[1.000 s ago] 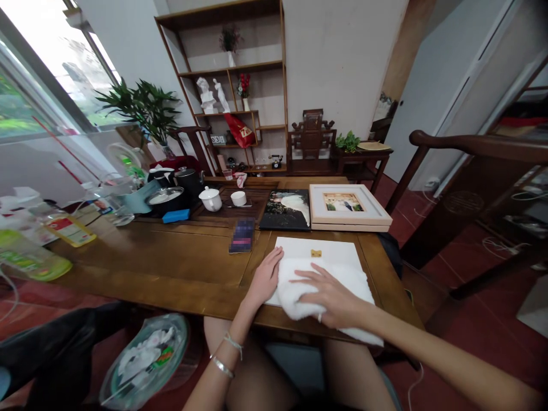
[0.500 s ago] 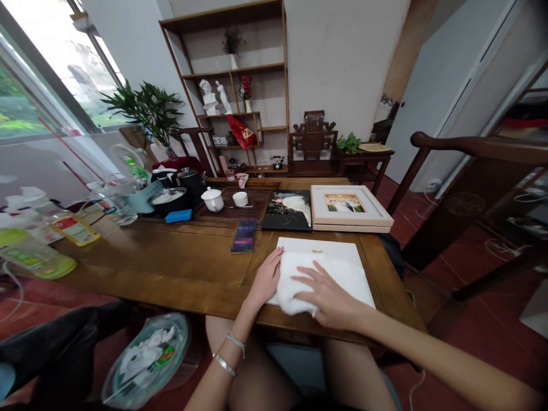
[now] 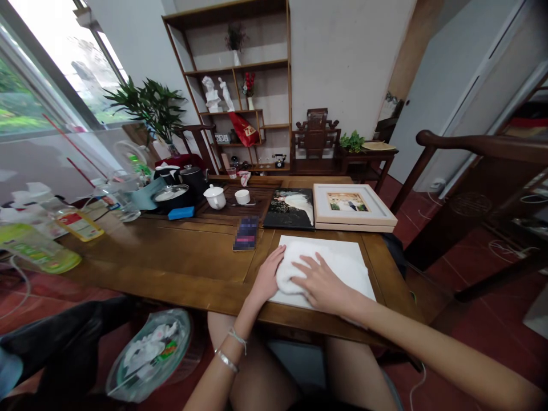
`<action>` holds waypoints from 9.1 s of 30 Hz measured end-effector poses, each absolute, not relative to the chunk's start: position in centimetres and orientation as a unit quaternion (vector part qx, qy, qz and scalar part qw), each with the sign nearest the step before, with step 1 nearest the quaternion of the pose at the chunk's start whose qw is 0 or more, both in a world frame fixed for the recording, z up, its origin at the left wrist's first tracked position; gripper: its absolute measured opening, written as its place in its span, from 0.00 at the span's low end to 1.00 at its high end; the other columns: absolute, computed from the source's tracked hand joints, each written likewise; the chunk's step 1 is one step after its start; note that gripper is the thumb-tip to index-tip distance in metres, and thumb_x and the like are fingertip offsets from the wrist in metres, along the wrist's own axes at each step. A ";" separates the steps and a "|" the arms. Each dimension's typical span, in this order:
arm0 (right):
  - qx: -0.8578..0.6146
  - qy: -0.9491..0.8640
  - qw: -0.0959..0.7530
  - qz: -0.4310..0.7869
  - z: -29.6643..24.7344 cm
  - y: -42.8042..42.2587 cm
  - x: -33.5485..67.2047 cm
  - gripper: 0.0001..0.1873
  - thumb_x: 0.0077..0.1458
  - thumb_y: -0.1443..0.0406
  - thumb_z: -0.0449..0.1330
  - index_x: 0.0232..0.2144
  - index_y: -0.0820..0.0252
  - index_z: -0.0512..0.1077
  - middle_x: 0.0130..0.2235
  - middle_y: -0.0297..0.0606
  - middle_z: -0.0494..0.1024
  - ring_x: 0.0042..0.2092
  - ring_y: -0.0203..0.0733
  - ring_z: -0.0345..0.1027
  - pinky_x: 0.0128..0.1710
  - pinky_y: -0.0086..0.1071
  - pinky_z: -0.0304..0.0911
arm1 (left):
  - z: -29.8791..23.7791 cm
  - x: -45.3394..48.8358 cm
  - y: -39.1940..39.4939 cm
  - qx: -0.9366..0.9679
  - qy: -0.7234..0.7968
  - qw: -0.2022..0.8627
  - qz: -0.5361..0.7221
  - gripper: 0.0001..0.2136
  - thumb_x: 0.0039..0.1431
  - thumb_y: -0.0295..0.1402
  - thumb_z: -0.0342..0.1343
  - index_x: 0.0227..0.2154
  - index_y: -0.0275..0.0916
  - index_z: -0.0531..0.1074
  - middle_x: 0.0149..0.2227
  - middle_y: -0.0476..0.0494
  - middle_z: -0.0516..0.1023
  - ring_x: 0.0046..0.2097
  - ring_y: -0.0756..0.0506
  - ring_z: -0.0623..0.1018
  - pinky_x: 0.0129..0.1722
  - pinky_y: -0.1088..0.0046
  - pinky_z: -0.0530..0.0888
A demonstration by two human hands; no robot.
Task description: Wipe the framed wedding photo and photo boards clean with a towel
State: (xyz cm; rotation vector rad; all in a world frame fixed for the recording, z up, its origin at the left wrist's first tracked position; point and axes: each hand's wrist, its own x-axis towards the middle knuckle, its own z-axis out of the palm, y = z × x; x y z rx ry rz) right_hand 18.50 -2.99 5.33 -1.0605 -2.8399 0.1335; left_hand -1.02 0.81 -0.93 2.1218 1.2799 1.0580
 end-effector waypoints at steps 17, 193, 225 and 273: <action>-0.379 -0.905 0.143 0.133 5.5 6.4 17.2 0.21 0.64 0.58 0.48 0.56 0.53 0.65 0.54 0.46 0.70 0.57 0.53 0.56 0.55 0.49 0.51 | -0.2 -0.8 0.7 0.773 0.479 0.197 0.365 0.18 0.61 0.26 0.43 0.51 0.39 0.71 0.58 0.41 0.70 0.60 0.43 0.67 0.62 0.60 0.63; -0.330 -0.922 0.176 0.101 3.6 -4.6 20.9 0.27 0.47 0.74 0.54 0.51 0.58 0.67 0.63 0.47 0.58 0.67 0.52 0.38 0.63 0.55 0.38 | -1.1 -1.0 0.9 0.771 0.482 0.206 0.362 0.19 0.64 0.30 0.42 0.55 0.35 0.67 0.61 0.37 0.65 0.63 0.44 0.63 0.64 0.58 0.59; -0.290 -0.941 0.158 0.080 3.9 0.8 21.5 0.19 0.55 0.65 0.56 0.50 0.51 0.71 0.57 0.43 0.67 0.62 0.52 0.51 0.61 0.58 0.31 | -0.6 -1.1 0.8 0.777 0.461 0.219 0.369 0.19 0.62 0.28 0.43 0.54 0.38 0.68 0.60 0.39 0.67 0.64 0.44 0.63 0.64 0.58 0.60; -0.390 -0.912 0.124 0.030 4.6 -0.8 19.5 0.22 0.46 0.71 0.59 0.46 0.58 0.72 0.56 0.48 0.67 0.61 0.59 0.51 0.61 0.56 0.41 | -0.8 -1.3 0.7 0.767 0.470 0.243 0.362 0.21 0.62 0.28 0.43 0.58 0.36 0.64 0.63 0.38 0.62 0.65 0.44 0.61 0.65 0.57 0.57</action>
